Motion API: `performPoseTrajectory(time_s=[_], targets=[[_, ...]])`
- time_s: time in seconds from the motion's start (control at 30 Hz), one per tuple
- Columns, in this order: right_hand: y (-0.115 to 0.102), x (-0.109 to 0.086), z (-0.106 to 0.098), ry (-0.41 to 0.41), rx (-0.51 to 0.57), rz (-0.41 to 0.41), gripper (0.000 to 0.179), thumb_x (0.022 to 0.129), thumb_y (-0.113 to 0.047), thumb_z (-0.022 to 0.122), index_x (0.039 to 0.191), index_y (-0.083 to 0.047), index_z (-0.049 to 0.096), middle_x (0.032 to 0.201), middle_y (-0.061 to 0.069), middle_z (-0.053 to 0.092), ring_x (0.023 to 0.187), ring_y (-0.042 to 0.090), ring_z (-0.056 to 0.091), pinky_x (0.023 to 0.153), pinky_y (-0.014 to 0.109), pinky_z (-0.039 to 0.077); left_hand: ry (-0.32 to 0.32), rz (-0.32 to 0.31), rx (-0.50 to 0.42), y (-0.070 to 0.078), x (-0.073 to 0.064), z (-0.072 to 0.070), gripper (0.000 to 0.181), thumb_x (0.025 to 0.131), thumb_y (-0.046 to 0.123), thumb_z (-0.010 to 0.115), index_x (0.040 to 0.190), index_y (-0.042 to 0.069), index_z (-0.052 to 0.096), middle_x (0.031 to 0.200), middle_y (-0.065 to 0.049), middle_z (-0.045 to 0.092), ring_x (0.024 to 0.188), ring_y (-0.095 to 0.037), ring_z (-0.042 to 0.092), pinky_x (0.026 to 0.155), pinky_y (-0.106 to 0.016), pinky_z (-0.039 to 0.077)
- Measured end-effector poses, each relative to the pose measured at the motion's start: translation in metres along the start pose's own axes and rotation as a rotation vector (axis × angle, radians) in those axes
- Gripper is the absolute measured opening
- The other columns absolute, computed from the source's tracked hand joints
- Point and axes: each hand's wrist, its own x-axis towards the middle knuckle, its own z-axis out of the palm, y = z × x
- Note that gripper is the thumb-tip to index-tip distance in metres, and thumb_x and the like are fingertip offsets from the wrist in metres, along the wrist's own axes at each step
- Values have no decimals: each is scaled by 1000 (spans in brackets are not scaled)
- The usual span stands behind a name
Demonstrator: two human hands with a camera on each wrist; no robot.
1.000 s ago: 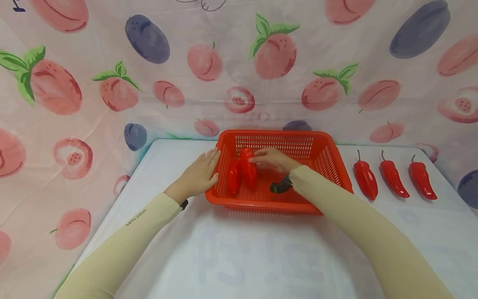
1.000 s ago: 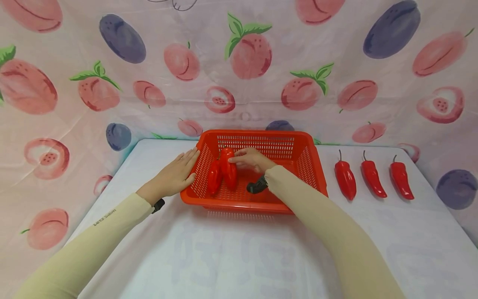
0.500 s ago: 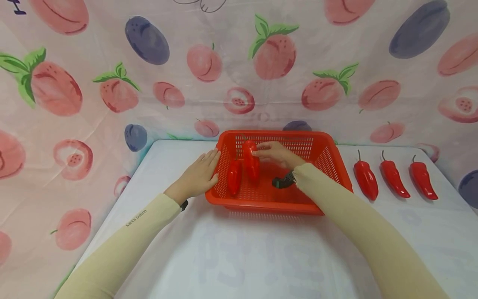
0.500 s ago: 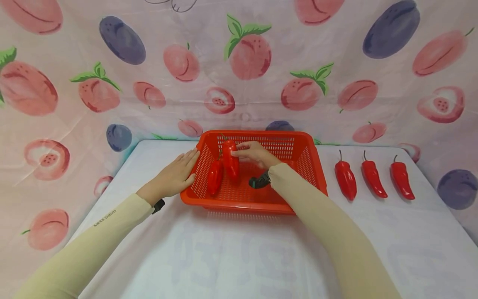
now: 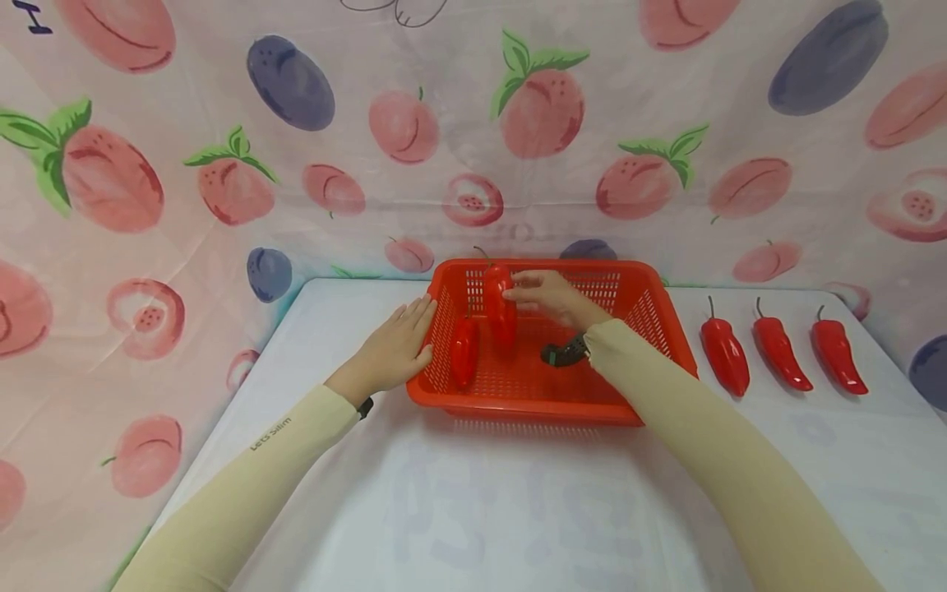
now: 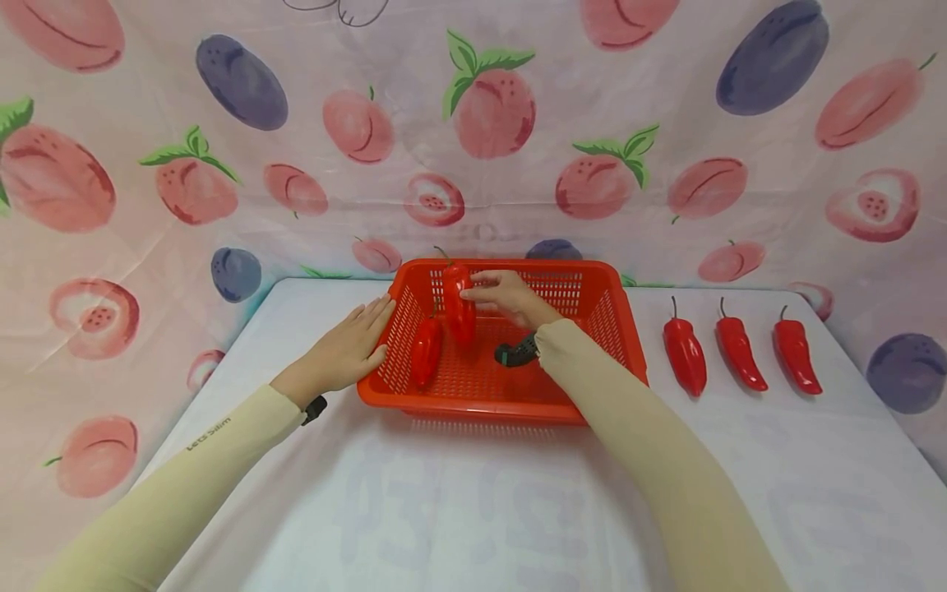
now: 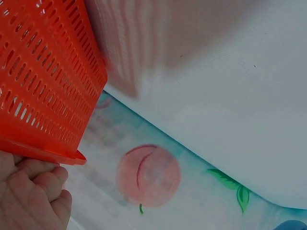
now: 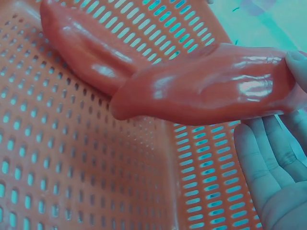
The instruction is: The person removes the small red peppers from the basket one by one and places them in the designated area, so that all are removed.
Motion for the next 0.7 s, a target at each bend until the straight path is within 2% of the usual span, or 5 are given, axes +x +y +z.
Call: performPoseTrajectory(time_s=[0.17,0.7], targets=[[-6,0,-2,29,81,-26,61,88,-9,62,142,-1,36,141,16,45,128,30,48,108,40,40,4,0,4,0,0,0,66,93,25,40,148,-5,17,155,-20,19,145,-32,17,120,-45,14],[-30,-17,-16,50,142,-70,57,91,-9,58,143,-2,36,145,16,41,130,29,45,112,41,35,14,3,0,0,1,1,66,93,25,40,148,-5,17,155,-20,19,145,-32,18,120,-45,14]])
